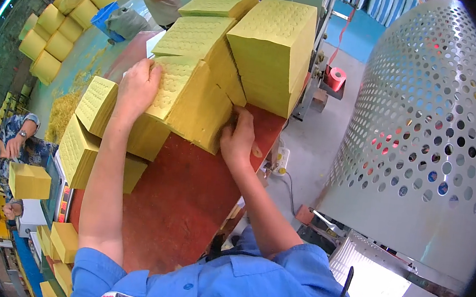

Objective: The recorder prepares, stacks, and uses a machine to strap bundles of yellow paper products in a factory setting.

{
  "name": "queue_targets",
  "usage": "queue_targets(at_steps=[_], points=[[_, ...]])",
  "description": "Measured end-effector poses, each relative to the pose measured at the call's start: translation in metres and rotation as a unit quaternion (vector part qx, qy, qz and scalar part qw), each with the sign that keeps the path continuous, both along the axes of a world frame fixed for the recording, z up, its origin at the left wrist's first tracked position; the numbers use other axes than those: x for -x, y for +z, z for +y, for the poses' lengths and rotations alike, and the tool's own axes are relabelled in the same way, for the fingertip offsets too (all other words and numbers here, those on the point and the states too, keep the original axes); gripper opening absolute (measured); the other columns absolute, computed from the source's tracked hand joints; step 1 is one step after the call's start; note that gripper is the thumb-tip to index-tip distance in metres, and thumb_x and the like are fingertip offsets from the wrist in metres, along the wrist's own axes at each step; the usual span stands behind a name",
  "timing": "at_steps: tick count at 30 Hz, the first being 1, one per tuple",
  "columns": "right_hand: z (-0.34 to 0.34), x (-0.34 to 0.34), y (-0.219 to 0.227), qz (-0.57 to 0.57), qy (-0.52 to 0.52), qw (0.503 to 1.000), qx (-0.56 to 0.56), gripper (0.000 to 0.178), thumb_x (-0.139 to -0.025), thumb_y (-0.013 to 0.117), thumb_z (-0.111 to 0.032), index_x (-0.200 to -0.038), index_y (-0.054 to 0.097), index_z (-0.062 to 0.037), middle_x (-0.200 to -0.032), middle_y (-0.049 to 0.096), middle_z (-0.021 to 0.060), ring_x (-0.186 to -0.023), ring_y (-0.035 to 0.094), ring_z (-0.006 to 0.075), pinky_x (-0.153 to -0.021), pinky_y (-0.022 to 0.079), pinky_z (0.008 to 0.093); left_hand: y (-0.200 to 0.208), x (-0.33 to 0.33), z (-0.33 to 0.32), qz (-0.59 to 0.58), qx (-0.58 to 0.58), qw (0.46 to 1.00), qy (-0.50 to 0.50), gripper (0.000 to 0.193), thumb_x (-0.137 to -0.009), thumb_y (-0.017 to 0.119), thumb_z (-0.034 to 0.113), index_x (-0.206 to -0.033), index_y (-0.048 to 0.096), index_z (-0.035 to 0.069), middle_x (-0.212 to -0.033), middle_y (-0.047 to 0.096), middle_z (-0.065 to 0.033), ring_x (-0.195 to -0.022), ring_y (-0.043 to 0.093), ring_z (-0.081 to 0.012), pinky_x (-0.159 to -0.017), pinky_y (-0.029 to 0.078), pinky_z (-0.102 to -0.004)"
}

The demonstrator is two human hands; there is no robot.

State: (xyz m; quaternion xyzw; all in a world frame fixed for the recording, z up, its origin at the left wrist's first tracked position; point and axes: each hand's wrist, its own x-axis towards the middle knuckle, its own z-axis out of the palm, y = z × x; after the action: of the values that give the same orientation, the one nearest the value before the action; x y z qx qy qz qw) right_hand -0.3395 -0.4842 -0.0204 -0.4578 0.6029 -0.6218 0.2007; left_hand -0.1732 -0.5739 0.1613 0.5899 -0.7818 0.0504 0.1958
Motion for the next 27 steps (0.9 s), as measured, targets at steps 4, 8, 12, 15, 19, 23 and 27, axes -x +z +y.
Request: queue_targets(at_steps=[4,8,12,15,19,23,27], points=[[0.015,0.011,0.006,-0.054,0.031,0.997,-0.04,0.037,-0.075,0.048,0.005,-0.111,0.057,0.0021,-0.106,0.059,0.0205,-0.101,0.058,0.0376,-0.091,0.046,0.0418,0.001,0.0,0.023,0.021,0.0,1.0,-0.019,0.039,-0.096,0.049,0.029,-0.113,0.061,-0.004,-0.112,0.064,-0.0254,-0.107,0.059,-0.0415,-0.092,0.046,-0.047],[0.071,0.01,0.008,-0.023,0.032,0.998,-0.058,0.031,-0.074,0.048,0.005,-0.102,0.061,-0.0003,-0.098,0.06,0.0171,-0.091,0.06,0.0328,-0.083,0.048,0.0377,0.005,-0.004,0.074,0.043,-0.013,0.996,-0.071,0.037,-0.095,0.052,0.024,-0.118,0.059,-0.004,-0.117,0.063,-0.0254,-0.112,0.058,-0.0398,-0.096,0.045,-0.0442],[0.159,0.003,0.013,-0.062,0.063,0.994,-0.07,0.027,-0.075,0.05,0.005,-0.098,0.062,-0.0005,-0.09,0.062,0.0134,-0.082,0.062,0.0251,-0.076,0.049,0.0327,0.01,-0.021,0.153,0.086,-0.017,0.984,-0.155,0.036,-0.092,0.054,0.012,-0.125,0.055,-0.005,-0.126,0.059,-0.023,-0.119,0.055,-0.0367,-0.103,0.042,-0.0405],[0.227,-0.007,0.014,-0.094,0.12,0.985,-0.079,0.021,-0.078,0.052,0.005,-0.094,0.064,0.0009,-0.088,0.064,0.0122,-0.081,0.063,0.0208,-0.075,0.05,0.0311,0.018,-0.045,0.209,0.089,-0.036,0.975,-0.203,0.038,-0.091,0.053,0.009,-0.127,0.054,-0.004,-0.129,0.058,-0.0215,-0.121,0.055,-0.0351,-0.105,0.04,-0.0397],[0.287,-0.018,0.015,-0.105,0.179,0.972,-0.107,0.021,-0.084,0.053,0.001,-0.1,0.066,0.0013,-0.095,0.067,0.0128,-0.087,0.065,0.0199,-0.079,0.051,0.03,0.034,-0.063,0.262,0.069,-0.069,0.963,-0.252,0.043,-0.087,0.058,0.009,-0.127,0.054,-0.006,-0.131,0.056,-0.0246,-0.123,0.053,-0.0381,-0.106,0.041,-0.042],[0.293,-0.025,0.034,-0.153,0.184,0.969,-0.06,0.032,-0.096,0.052,-0.014,-0.124,0.061,-0.0001,-0.116,0.066,0.0139,-0.108,0.063,0.0222,-0.093,0.048,0.032,0.027,-0.079,0.282,0.084,-0.044,0.963,-0.253,0.049,-0.088,0.057,0.008,-0.135,0.048,-0.005,-0.142,0.049,-0.0217,-0.132,0.046,-0.0334,-0.11,0.037,-0.0407],[0.268,-0.021,0.045,-0.154,0.256,0.954,0.016,0.06,-0.104,0.032,-0.043,-0.15,0.033,-0.0038,-0.152,0.038,0.0139,-0.14,0.036,0.0249,-0.113,0.031,0.0375,0.001,-0.085,0.312,0.535,-0.064,0.834,-0.116,0.052,-0.101,0.049,0.018,-0.147,0.034,0.001,-0.152,0.037,-0.0122,-0.14,0.036,-0.0242,-0.113,0.032,-0.0401]])
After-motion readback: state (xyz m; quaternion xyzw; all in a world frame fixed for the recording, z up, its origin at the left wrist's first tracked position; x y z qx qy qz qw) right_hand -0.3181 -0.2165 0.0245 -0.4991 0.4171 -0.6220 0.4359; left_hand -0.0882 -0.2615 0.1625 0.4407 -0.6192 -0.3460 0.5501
